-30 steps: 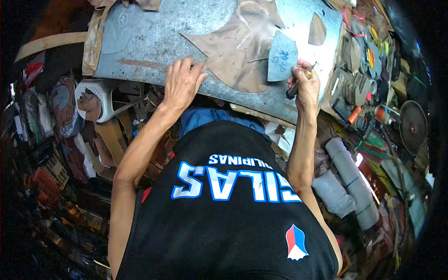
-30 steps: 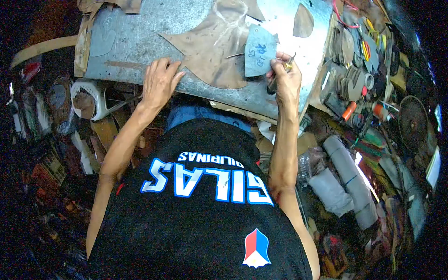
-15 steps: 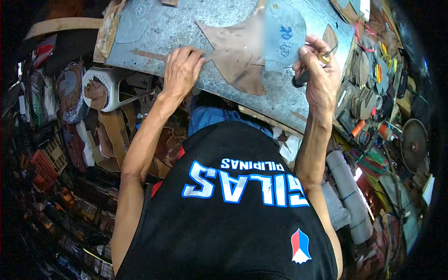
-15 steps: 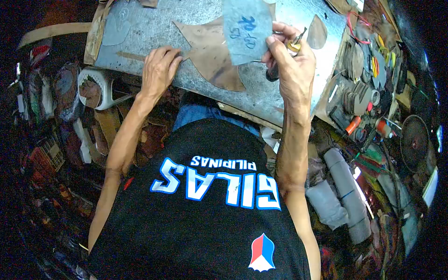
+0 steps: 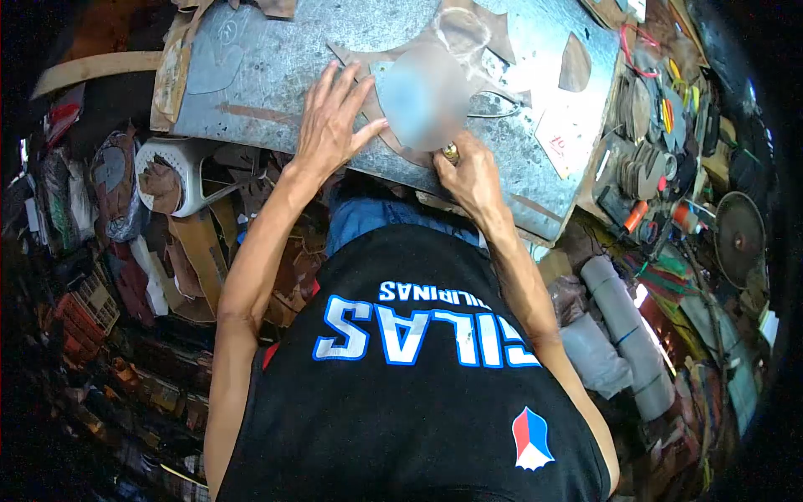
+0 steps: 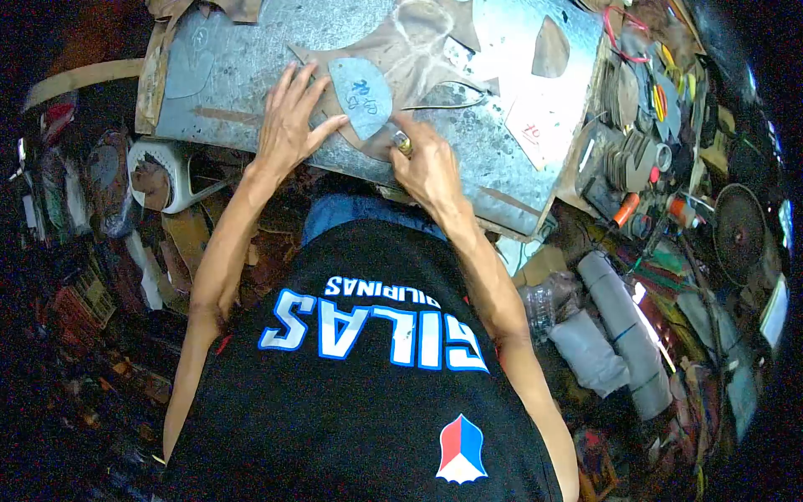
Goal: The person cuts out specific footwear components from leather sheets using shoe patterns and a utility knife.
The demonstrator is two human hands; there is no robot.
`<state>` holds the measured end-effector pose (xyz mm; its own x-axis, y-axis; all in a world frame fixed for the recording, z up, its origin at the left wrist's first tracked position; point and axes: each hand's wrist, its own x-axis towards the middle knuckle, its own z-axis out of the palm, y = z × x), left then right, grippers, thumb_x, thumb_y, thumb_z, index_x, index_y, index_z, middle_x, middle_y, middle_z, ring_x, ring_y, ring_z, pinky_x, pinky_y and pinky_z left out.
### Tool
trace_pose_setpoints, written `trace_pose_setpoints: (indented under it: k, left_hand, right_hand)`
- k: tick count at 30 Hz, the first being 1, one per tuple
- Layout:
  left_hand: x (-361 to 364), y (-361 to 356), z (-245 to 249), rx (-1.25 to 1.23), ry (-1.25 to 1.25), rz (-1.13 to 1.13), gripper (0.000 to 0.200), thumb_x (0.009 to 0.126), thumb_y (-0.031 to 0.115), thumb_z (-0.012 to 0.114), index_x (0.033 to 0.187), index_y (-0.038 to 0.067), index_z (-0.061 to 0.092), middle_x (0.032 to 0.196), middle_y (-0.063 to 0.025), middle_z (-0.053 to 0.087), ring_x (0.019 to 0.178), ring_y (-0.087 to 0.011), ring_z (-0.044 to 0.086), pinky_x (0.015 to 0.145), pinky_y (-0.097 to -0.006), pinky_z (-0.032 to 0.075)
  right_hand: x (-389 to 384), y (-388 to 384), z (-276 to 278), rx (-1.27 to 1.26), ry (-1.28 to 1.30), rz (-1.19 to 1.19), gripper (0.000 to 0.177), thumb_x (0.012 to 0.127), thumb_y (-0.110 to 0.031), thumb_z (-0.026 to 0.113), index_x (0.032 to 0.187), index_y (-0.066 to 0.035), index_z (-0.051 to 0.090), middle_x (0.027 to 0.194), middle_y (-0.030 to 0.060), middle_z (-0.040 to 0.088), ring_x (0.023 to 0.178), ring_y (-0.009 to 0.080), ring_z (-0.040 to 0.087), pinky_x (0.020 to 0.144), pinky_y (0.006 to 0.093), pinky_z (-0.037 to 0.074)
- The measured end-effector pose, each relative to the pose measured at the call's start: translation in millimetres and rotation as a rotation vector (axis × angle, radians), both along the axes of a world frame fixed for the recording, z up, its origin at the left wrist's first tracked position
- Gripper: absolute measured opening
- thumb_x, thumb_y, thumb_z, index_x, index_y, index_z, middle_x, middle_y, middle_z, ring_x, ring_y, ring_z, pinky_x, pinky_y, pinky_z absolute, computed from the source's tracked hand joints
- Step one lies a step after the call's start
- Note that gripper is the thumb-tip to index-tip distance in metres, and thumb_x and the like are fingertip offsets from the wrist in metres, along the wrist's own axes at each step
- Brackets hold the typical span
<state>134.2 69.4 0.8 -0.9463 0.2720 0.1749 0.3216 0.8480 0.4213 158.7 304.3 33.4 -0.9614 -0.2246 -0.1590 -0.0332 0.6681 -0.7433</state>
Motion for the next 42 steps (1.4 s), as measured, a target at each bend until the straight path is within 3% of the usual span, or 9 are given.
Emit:
trace_pose_setpoints:
  k: [1,6,8,10,12,14,18,28,42]
  left_hand:
    - [-5.2,1.8,-2.8,0.027,0.002,-0.034,0.065,0.077,0.046,0.072,0.125,0.005,0.056,0.142,-0.0148,0.042,0.134,-0.04,0.032,0.105,-0.0543,0.03]
    - [-21.5,4.5,-13.6,-0.047,-0.009,-0.109,0.066,0.078,0.052,0.068,0.124,0.005,0.058,0.141,-0.0116,0.045,0.135,-0.0372,0.033,0.108,-0.0539,0.028]
    - [-21.3,3.2,-16.9,-0.049,0.009,-0.12,0.067,0.078,0.052,0.068,0.124,0.005,0.058,0.141,-0.0109,0.045,0.135,-0.0355,0.034,0.109,-0.0533,0.027]
    - [-19.4,2.6,-17.3,-0.061,0.003,-0.12,0.067,0.078,0.052,0.069,0.125,0.005,0.058,0.142,-0.0116,0.045,0.135,-0.0353,0.034,0.109,-0.0531,0.026]
    - [-18.4,2.0,-18.1,-0.075,0.002,-0.111,0.067,0.078,0.052,0.069,0.125,0.005,0.058,0.142,-0.0123,0.044,0.135,-0.035,0.034,0.11,-0.0529,0.026]
    - [-14.3,0.0,-20.9,-0.048,0.009,-0.092,0.067,0.079,0.051,0.068,0.126,0.005,0.057,0.143,-0.0137,0.044,0.136,-0.0353,0.034,0.11,-0.0528,0.025]
    - [-9.6,0.8,-18.7,-0.045,0.004,-0.071,0.066,0.08,0.049,0.068,0.127,0.005,0.056,0.142,-0.0147,0.044,0.135,-0.0359,0.033,0.11,-0.0526,0.025]
    - [19.6,-1.5,-6.1,-0.043,-0.056,-0.039,0.063,0.08,0.044,0.069,0.126,0.004,0.056,0.141,-0.0154,0.044,0.135,-0.0399,0.032,0.11,-0.0538,0.023]
    - [6.3,10.0,-7.0,-0.071,-0.063,-0.066,0.061,0.078,0.042,0.072,0.127,0.007,0.056,0.142,-0.0147,0.042,0.135,-0.0401,0.029,0.108,-0.0544,0.026]
  right_hand:
    - [-1.1,-2.0,2.3,0.022,-0.03,-0.002,0.041,0.077,-0.009,0.062,0.118,-0.007,0.059,0.098,0.0235,0.063,0.09,0.0416,0.062,0.08,0.0465,0.05]
    - [-3.9,3.4,-2.5,0.145,-0.063,0.044,0.049,0.077,-0.01,0.063,0.125,-0.013,0.054,0.095,0.0211,0.064,0.084,0.0416,0.063,0.074,0.0481,0.051]
    - [-10.3,18.8,-10.1,0.185,0.031,0.089,0.054,0.078,-0.012,0.063,0.13,-0.011,0.049,0.086,0.0214,0.065,0.078,0.0413,0.064,0.069,0.0483,0.052]
    - [-25.7,35.2,-1.9,0.48,-0.19,-0.099,0.057,0.082,-0.014,0.059,0.135,-0.002,0.043,0.077,0.0224,0.067,0.069,0.0365,0.067,0.064,0.0443,0.053]
    - [-35.4,54.7,10.1,0.402,-0.205,-0.257,0.062,0.083,-0.014,0.057,0.139,0.002,0.035,0.066,0.0198,0.065,0.059,0.0322,0.066,0.055,0.0423,0.052]
    - [-28.8,61.4,6.7,0.45,-0.091,-0.265,0.064,0.081,-0.015,0.063,0.139,-0.005,0.039,0.068,0.0183,0.064,0.059,0.0285,0.065,0.056,0.0397,0.054]
    - [-3.3,39.4,-2.2,0.222,-0.02,0.053,0.06,0.077,-0.013,0.063,0.135,-0.018,0.047,0.092,0.0186,0.068,0.078,0.0369,0.067,0.07,0.0468,0.054]
    - [34.7,3.0,-0.7,0.221,-0.106,0.224,0.066,0.076,-0.017,0.064,0.138,-0.018,0.042,0.079,0.0228,0.065,0.066,0.0413,0.063,0.063,0.0511,0.051]
    - [17.7,11.6,3.1,0.209,-0.225,0.14,0.064,0.076,-0.016,0.064,0.137,-0.02,0.046,0.09,0.0209,0.066,0.078,0.0392,0.065,0.07,0.0474,0.052]
